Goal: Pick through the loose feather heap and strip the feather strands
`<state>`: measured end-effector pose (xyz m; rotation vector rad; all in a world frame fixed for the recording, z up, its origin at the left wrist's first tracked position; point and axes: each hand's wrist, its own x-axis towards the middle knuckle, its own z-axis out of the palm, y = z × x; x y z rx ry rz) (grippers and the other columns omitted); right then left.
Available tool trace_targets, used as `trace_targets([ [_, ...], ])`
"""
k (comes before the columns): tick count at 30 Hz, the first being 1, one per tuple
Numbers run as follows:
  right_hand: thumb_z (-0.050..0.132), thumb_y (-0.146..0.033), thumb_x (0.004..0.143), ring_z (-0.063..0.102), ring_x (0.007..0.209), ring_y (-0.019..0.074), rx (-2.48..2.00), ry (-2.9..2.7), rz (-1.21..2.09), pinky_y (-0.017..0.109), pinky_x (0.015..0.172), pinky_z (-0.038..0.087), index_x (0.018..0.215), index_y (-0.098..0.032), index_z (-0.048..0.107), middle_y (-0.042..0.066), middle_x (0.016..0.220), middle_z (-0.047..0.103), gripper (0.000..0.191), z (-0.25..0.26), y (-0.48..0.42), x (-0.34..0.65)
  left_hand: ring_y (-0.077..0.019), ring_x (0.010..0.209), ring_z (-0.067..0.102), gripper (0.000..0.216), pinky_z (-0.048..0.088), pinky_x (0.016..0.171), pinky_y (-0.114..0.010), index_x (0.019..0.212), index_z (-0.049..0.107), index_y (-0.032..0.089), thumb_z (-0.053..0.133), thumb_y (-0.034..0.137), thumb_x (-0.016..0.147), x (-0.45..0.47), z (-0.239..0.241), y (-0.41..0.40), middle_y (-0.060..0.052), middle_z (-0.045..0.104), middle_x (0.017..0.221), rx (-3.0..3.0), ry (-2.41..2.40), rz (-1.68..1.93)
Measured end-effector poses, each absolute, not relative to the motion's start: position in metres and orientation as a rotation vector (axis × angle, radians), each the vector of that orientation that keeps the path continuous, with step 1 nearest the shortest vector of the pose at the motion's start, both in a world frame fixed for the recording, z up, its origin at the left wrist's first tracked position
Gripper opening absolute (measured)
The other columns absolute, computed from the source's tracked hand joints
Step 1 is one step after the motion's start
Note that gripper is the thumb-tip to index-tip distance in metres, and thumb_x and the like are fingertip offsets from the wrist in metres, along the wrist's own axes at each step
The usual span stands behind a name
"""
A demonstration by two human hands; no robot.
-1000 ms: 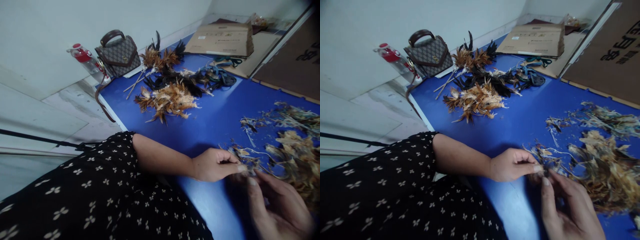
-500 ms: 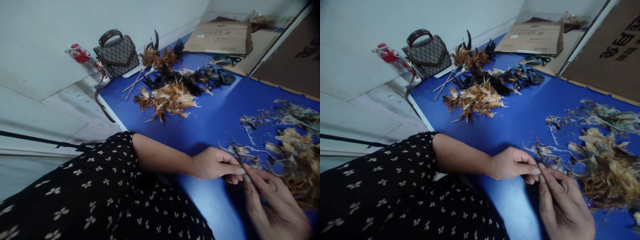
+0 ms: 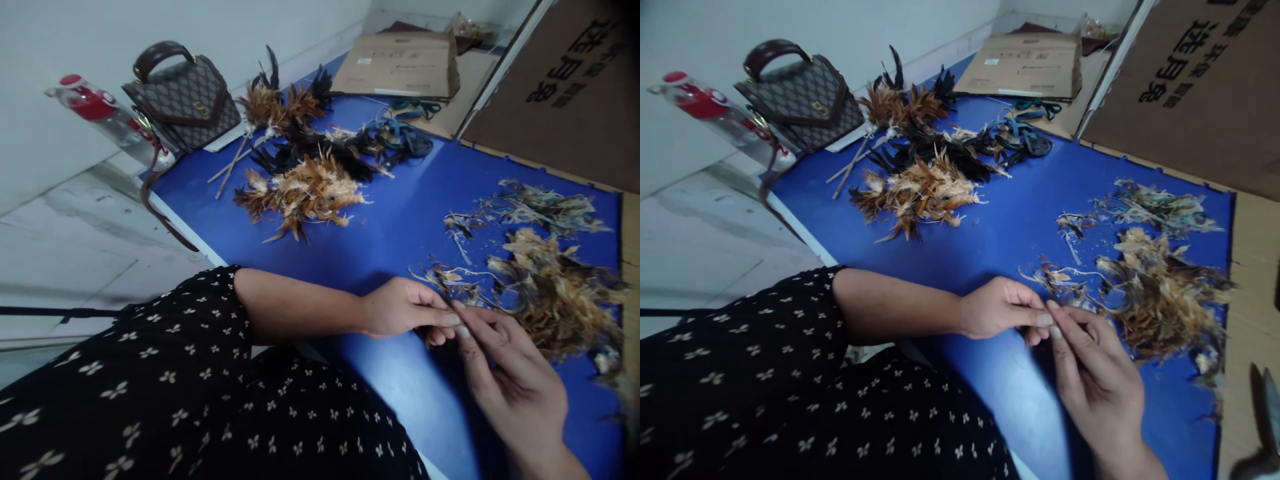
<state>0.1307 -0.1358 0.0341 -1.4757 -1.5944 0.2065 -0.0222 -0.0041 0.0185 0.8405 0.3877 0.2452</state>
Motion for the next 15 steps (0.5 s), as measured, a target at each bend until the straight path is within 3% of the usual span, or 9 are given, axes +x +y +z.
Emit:
trace_targets([
  [8,0.078,-0.018,0.090,0.074,0.098,0.0191,-1.521,-1.534,0.284,0.032,0.085,0.057,0.103,-0.028,0.082,0.004,0.109,0.076,0.017,0.044,-0.146,0.144,-0.0106,0.069,0.070,0.040,0.058,0.071,-0.029,0.088,0.077,0.014,0.095,0.046,0.071,-0.021,0.007,0.001,-0.003,0.076,0.081,0.864,0.276,0.076],
  [15,0.078,-0.029,0.090,0.075,0.097,0.0252,-1.631,-1.398,0.236,0.041,0.088,0.060,0.101,-0.030,0.081,0.005,0.109,0.077,0.012,0.041,-0.150,0.154,-0.0092,0.064,0.067,0.040,0.056,0.067,-0.027,0.086,0.074,0.014,0.094,0.045,0.072,-0.020,0.011,0.004,-0.001,0.073,0.076,0.989,0.288,0.180],
])
